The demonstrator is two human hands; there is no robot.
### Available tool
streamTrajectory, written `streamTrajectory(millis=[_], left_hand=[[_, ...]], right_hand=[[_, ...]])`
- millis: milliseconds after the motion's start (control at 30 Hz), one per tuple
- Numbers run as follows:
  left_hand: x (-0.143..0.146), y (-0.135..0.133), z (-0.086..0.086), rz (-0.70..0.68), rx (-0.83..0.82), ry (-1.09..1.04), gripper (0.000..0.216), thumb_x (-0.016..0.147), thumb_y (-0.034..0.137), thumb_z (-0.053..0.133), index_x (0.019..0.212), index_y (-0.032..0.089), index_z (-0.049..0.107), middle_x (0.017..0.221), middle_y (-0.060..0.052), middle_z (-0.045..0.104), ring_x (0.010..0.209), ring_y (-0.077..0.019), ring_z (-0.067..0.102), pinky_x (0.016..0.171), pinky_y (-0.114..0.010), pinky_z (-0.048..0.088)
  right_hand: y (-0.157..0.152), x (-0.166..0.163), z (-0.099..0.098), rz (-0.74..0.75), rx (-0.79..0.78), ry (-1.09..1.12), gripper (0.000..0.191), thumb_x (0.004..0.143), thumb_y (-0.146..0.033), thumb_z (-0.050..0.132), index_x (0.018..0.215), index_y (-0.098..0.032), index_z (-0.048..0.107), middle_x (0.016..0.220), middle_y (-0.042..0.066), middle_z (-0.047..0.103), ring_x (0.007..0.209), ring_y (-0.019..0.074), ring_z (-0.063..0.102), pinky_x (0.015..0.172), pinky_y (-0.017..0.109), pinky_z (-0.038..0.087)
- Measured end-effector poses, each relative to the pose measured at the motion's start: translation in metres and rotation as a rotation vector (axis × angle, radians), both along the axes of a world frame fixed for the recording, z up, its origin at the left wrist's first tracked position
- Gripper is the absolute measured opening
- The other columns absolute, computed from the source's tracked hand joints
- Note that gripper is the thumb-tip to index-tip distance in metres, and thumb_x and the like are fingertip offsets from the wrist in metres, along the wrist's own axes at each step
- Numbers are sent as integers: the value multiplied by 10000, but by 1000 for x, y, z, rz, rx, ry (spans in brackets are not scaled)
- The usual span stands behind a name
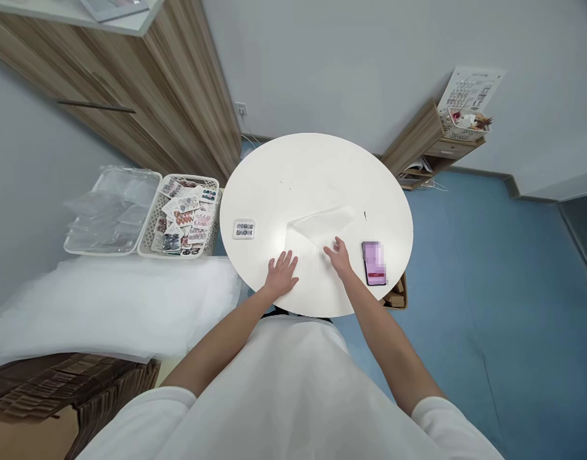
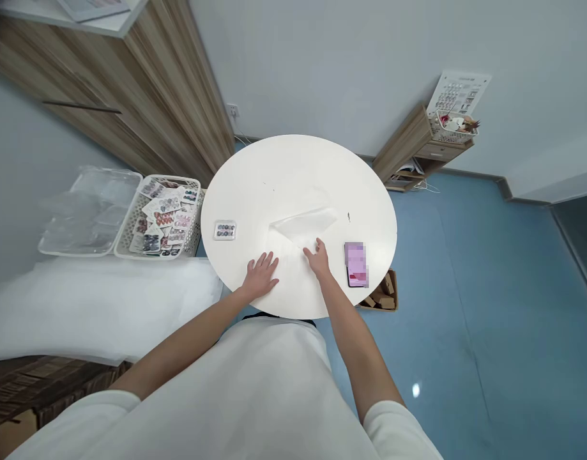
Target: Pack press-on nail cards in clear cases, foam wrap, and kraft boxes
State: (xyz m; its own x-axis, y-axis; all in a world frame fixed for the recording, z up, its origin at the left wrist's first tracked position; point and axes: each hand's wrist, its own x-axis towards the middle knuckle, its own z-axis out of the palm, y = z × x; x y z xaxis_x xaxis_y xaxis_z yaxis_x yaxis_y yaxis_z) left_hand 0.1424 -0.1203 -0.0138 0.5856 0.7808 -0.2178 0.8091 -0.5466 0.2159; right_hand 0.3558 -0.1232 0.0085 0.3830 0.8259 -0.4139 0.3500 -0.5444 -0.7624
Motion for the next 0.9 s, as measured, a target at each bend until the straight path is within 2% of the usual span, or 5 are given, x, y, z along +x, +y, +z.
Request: streamTrajectory(millis=[100,300,433,600,900], left_hand=[[-1,-2,-3,13,-9,-15,591,789,403,393,1338,217,277,1433,-72,199,1312,-290,119,974,-509,205],[-3,-1,-1,1,-33,-26,590,785,425,409,1332,242,286,1433,-64,199,1311,-291,121,990,-524,164],[-4,0,6,56,-41,1,606,775,450,426,1325,235,291,1439,-95,168,1320,-295,68,1004,-529,98],[4,10,20,152,-34,30,663,760,435,457,1334,163,267,1445,-141,84,1323,-298,-8,1007,-534,45],[33,29,6,10,-126,28,762,729,452,505,1368,185,187,1449,-122,90,1322,-303,-4,1017,-533,61]], right_hand=[[34,-4,8,-60,-26,218,786,697,-441,549,1355,-216,182,1424,88,219,1283,210,262,994,362,320],[83,-28,12,101,-113,292,760,684,-415,559,1343,-274,209,1431,38,207,1302,222,199,1004,399,285],[96,-33,5,295,-103,-6,740,717,-385,532,1350,-282,163,1432,40,200,1291,228,215,996,415,276],[73,-5,0,752,-91,-609,660,715,-350,587,1299,-274,289,1445,41,157,1301,271,142,995,475,195],[61,23,5,851,5,-653,334,874,-301,317,1061,-223,583,1229,59,494,1082,236,427,889,369,345]])
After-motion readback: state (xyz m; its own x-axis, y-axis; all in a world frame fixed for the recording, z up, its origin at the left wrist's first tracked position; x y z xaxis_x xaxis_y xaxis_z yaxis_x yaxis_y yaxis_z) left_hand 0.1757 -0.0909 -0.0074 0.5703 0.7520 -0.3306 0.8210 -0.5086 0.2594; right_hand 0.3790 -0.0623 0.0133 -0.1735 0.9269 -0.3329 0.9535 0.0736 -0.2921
